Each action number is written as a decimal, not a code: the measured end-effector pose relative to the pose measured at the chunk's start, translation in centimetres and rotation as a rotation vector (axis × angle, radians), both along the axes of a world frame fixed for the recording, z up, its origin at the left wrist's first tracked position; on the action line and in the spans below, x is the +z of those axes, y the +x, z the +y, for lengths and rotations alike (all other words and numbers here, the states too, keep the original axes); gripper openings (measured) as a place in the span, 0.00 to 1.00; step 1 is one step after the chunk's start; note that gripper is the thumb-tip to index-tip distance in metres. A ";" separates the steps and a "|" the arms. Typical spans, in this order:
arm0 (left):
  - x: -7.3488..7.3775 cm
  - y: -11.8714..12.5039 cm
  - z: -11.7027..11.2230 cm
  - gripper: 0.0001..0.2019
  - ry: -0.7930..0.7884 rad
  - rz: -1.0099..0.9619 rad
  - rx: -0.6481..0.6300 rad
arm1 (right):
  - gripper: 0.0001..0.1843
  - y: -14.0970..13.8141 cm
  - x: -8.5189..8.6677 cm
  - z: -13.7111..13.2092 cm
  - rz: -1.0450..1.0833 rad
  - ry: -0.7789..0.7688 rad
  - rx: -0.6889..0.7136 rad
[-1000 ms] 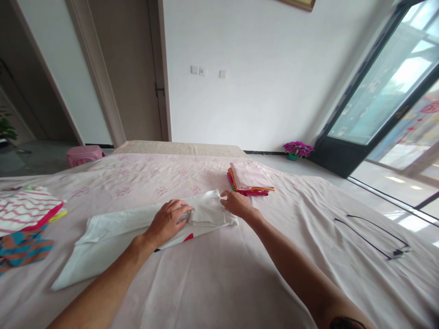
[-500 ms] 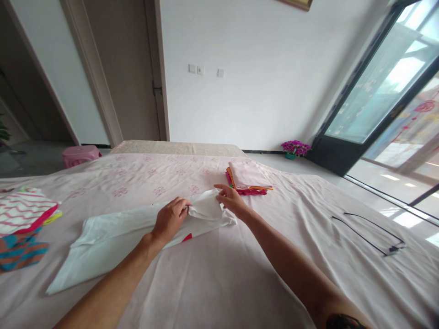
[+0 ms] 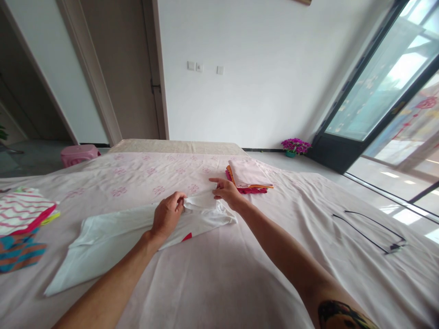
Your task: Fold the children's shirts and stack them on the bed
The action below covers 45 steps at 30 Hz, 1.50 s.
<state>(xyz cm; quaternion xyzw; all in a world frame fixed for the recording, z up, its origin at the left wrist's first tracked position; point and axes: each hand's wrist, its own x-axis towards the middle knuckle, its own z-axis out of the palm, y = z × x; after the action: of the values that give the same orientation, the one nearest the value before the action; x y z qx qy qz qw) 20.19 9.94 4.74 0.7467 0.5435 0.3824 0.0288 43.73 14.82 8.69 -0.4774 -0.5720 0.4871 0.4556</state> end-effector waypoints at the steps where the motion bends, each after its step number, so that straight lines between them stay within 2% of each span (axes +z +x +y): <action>1: 0.0 0.0 0.0 0.09 -0.011 -0.016 -0.015 | 0.29 0.0 0.2 -0.1 0.041 -0.016 -0.005; 7: 0.8 0.5 -1.0 0.13 -0.059 -0.086 -0.090 | 0.24 -0.4 0.5 -0.5 0.202 -0.078 -0.006; 9: 1.2 1.1 -1.5 0.14 -0.019 -0.007 -0.078 | 0.24 -0.6 0.7 -0.5 0.226 -0.087 -0.005; 12: 1.3 2.0 -1.9 0.21 0.047 0.153 -0.047 | 0.23 -0.9 1.1 -0.5 0.272 -0.103 0.011; 17: 0.7 2.2 -1.6 0.12 0.079 0.267 -0.018 | 0.21 -0.6 1.1 -1.1 0.287 -0.069 0.029; 20: 0.5 1.7 -1.5 0.13 0.121 0.319 -0.047 | 0.18 0.8 0.6 -1.9 0.147 -0.108 0.037; 23: 0.5 1.5 -1.7 0.14 0.117 0.370 -0.120 | 0.17 2.6 0.2 -2.6 -0.040 -0.248 0.049; 26: 0.4 1.6 -1.9 0.16 0.086 0.375 -0.162 | 0.19 3.7 0.1 -2.4 -0.106 -0.324 -0.028; 31: 0.1 1.8 -2.0 0.14 0.090 0.341 -0.197 | 0.23 3.0 -0.5 0.1 -0.341 -0.220 -0.159; 36: -0.1 1.7 -1.7 0.16 0.117 0.315 -0.210 | 0.30 1.6 -2.1 2.7 -0.443 -0.117 -0.231; 41: -0.2 1.8 -1.7 0.15 0.122 0.298 -0.278 | 0.28 1.2 -3.2 4.4 -0.539 -0.011 -0.294; 45: -0.1 1.7 -1.6 0.15 0.075 0.304 -0.348 | 0.24 1.2 -3.6 5.0 -0.640 0.051 -0.309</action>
<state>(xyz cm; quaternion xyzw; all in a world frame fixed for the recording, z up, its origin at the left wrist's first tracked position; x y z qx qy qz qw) 21.93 8.30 4.65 0.8787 0.3901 0.2749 -0.0158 44.94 19.80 5.14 -0.6750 -0.6189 0.2240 0.3335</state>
